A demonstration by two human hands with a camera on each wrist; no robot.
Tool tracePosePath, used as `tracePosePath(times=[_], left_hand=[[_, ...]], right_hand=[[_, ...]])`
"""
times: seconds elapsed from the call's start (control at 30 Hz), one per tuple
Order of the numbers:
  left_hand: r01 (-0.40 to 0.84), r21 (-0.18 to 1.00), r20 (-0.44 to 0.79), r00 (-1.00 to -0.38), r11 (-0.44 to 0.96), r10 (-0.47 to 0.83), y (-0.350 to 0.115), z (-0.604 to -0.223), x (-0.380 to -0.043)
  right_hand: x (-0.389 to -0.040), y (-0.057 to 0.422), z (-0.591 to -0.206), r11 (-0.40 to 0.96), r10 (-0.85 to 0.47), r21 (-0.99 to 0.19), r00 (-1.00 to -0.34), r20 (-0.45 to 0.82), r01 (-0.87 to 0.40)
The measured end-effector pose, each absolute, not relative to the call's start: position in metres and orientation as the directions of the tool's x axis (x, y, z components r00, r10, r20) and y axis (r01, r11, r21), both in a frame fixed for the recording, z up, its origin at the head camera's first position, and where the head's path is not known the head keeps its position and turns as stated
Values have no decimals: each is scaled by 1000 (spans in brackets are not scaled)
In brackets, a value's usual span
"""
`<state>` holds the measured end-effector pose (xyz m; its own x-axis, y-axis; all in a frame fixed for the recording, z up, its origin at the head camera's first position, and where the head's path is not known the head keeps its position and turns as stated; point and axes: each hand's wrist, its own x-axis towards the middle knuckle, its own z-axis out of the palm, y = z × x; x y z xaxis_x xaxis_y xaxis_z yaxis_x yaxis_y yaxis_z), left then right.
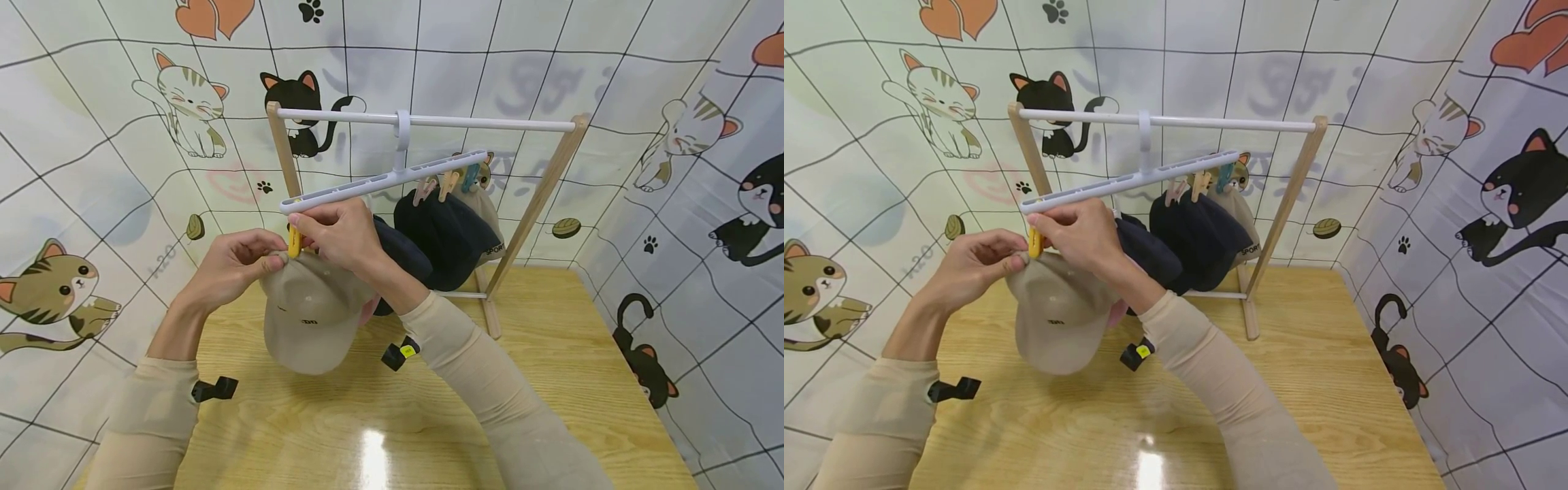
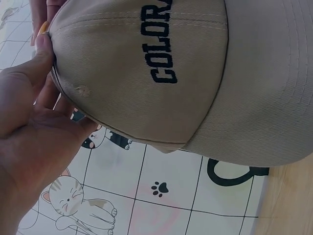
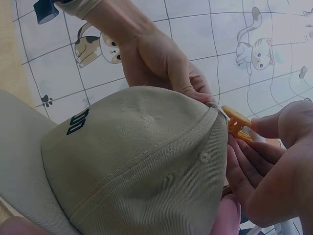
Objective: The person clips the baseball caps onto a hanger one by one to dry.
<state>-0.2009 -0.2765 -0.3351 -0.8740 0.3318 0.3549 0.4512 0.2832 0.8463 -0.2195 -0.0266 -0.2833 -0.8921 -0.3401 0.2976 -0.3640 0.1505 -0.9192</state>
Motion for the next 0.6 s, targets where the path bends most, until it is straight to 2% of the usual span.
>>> tracePosePath(times=[0.6], left_hand=[[452, 860, 386, -880, 239, 275, -269, -330, -203]], right_hand=[[-220, -26, -284, 173, -329, -894, -879, 344, -414]])
